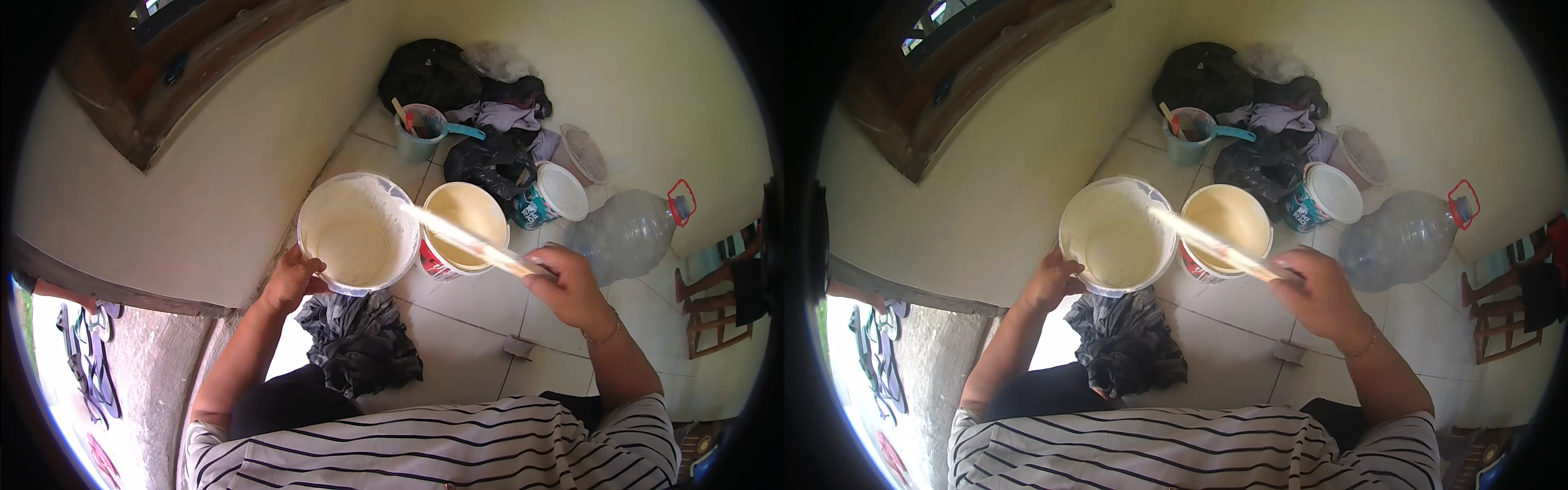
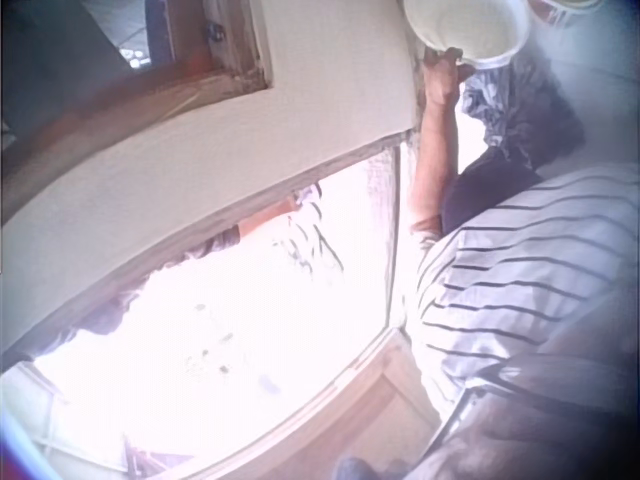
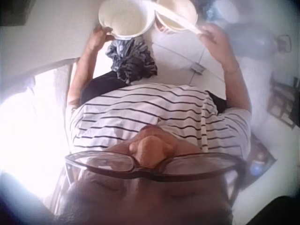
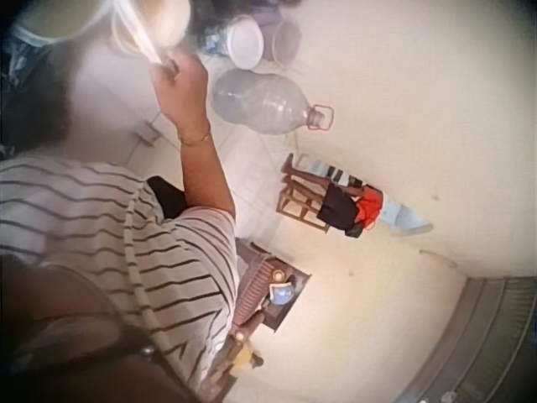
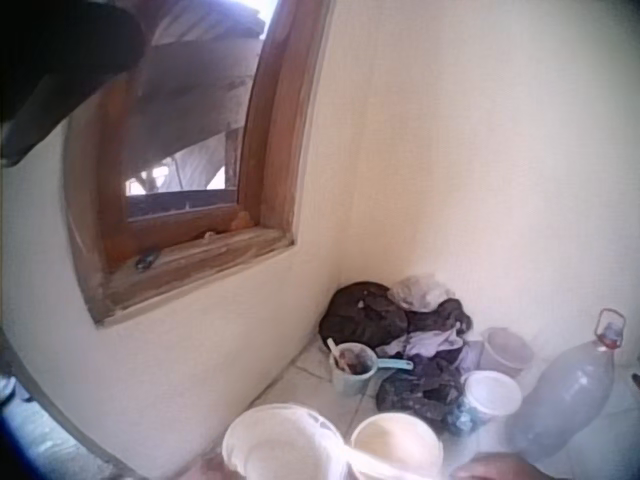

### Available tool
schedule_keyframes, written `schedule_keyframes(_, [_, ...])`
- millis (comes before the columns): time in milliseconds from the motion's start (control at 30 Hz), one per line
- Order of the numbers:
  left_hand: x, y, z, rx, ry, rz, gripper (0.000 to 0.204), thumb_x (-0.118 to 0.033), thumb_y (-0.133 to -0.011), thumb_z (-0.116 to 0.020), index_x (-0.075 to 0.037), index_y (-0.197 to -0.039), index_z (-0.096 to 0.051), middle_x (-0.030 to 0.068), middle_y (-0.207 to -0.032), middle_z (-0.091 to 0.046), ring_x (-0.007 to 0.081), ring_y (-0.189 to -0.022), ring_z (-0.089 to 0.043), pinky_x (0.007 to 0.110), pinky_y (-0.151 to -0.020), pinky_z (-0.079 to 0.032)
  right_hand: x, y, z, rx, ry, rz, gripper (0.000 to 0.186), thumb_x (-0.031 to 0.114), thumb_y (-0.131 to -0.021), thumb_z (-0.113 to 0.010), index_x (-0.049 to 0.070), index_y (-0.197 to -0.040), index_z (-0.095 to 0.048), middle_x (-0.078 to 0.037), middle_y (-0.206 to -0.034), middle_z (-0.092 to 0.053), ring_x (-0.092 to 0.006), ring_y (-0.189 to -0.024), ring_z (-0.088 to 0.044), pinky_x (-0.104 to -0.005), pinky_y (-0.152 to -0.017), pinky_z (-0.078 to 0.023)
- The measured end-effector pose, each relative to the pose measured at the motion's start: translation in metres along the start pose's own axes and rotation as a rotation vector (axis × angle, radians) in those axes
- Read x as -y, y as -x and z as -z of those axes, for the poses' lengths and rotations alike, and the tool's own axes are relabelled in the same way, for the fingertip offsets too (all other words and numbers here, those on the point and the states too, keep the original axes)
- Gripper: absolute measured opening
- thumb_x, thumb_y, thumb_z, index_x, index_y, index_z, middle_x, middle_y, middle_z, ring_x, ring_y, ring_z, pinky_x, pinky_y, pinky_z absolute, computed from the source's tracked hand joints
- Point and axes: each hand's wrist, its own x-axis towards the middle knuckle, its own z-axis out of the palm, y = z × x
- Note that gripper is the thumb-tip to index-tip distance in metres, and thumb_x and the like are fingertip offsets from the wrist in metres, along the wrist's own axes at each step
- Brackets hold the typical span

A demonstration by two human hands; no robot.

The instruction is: The person mixes a light yellow liquid in a bucket using a wooden stick, occasionally pouring water from a large plastic jug into the bucket and stirring.

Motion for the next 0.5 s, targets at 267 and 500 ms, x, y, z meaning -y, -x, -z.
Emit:
schedule_keyframes(267, [0.000, -0.011, 0.015, 0.052, 0.075, -0.030, 0.052, -0.013, -0.088, -0.050, -0.003, -0.137, -0.036, 0.0162, -0.120, -0.055, 0.0245, -0.093, -0.065, 0.036, -0.073, -0.059, 0.047, -0.086, -0.101, 0.115, 0.183, 0.108, 0.028, 0.010, -0.078, -0.061, -0.003, -0.103, -0.063, -0.020, -0.092, -0.066, -0.0328, -0.083, -0.065, -0.0385, -0.076, -0.051])
schedule_keyframes(500, [0.008, 0.005, 0.009, 0.014, 0.127, 0.049, 0.053, -0.025, -0.090, -0.060, -0.007, -0.134, -0.037, 0.0147, -0.116, -0.056, 0.0244, -0.079, -0.065, 0.036, -0.071, -0.058, 0.062, -0.130, -0.150, 0.100, 0.501, 0.120, 0.017, 0.007, -0.072, -0.058, -0.001, -0.085, -0.064, -0.021, -0.085, -0.063, -0.0359, -0.080, -0.065, -0.0431, -0.074, -0.051])
